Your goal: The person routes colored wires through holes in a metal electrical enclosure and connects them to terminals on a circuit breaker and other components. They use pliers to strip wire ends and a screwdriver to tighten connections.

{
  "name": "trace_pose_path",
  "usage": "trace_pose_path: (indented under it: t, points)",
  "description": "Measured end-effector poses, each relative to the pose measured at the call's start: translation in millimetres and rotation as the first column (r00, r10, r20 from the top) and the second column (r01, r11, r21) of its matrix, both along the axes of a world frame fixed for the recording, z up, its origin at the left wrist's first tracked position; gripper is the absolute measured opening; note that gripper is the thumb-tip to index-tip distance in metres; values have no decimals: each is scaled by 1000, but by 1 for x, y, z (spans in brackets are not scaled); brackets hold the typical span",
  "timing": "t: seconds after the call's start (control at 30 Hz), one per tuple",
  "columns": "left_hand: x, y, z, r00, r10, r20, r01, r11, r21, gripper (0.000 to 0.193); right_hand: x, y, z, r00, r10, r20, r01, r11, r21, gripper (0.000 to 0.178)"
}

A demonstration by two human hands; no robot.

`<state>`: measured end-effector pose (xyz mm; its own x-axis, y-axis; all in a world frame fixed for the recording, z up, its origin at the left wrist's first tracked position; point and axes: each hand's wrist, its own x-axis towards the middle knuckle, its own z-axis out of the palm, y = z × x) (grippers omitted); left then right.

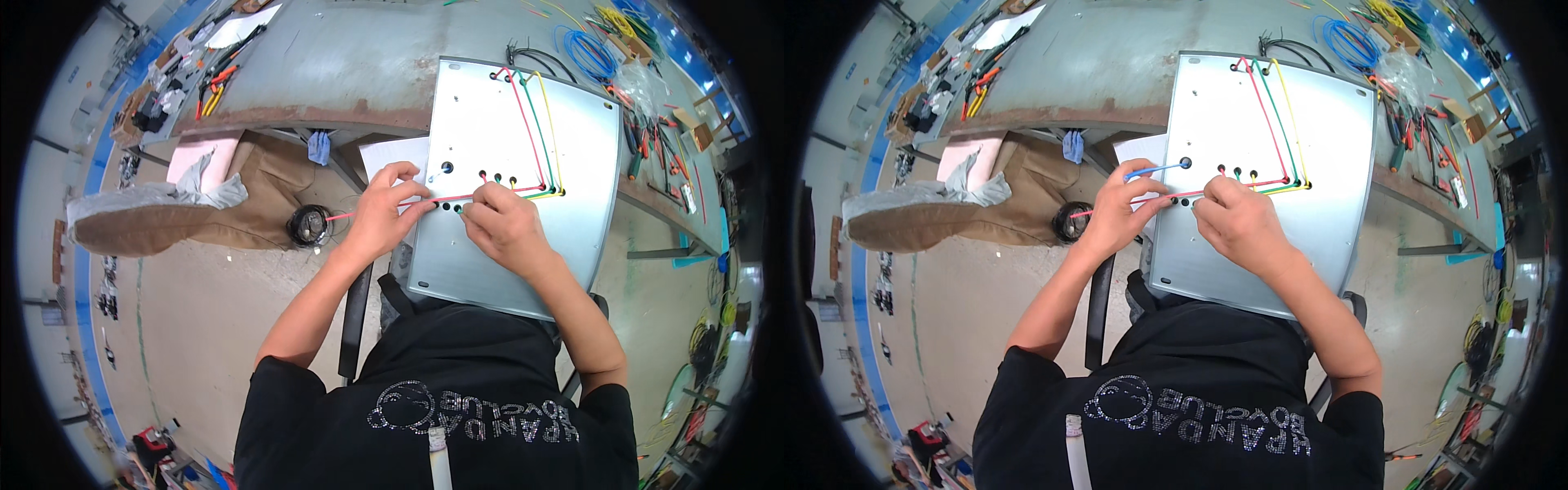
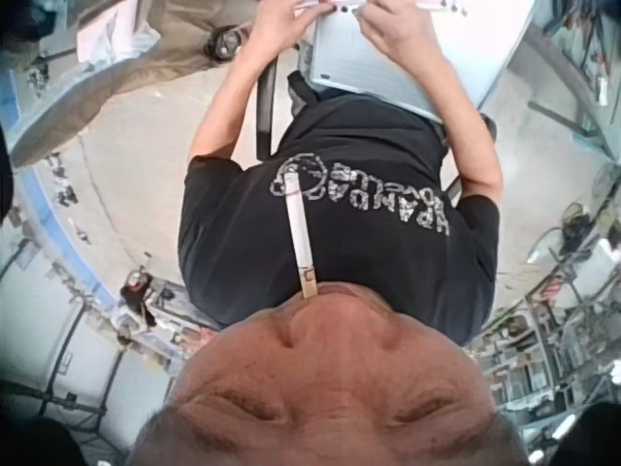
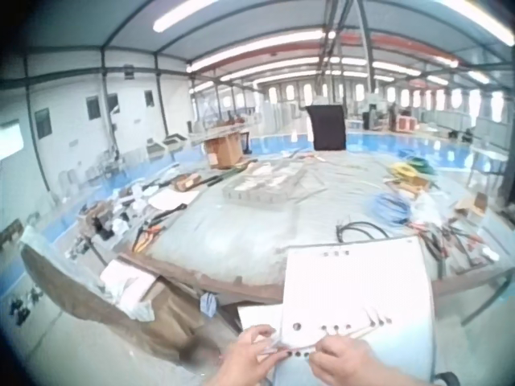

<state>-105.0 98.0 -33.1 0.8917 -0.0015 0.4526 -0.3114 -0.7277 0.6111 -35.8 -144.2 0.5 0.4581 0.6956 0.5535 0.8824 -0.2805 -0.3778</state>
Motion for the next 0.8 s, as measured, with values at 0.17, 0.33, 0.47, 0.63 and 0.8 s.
trace_pose_path:
  t: [0.17, 0.33, 0.47, 0.63, 0.8]
  points:
    - [5, -1, -6, 859, -279, -429, 61, 889, -454, 14, 2, 2, 2, 998, -9, -65, 11, 1000, 25, 14]
    - [8, -9, 3, 884, -185, -430, 11, 926, -376, 12, -2, 2, -14, 997, -48, 62, 53, 996, -77, 12]
    - [10, -4, 0, 870, -143, -471, -9, 952, -305, 11, -1, 12, -15, 996, -78, 44, 82, 992, -101, 10]
    - [3, -8, -8, 911, -125, -392, 1, 953, -302, 10, 2, 26, -15, 993, -119, 7, 119, 993, -14, 9]
    - [-4, -19, -23, 974, 13, -228, -66, 971, -229, 10, 4, 32, -25, 985, -140, 104, 152, 982, -110, 9]
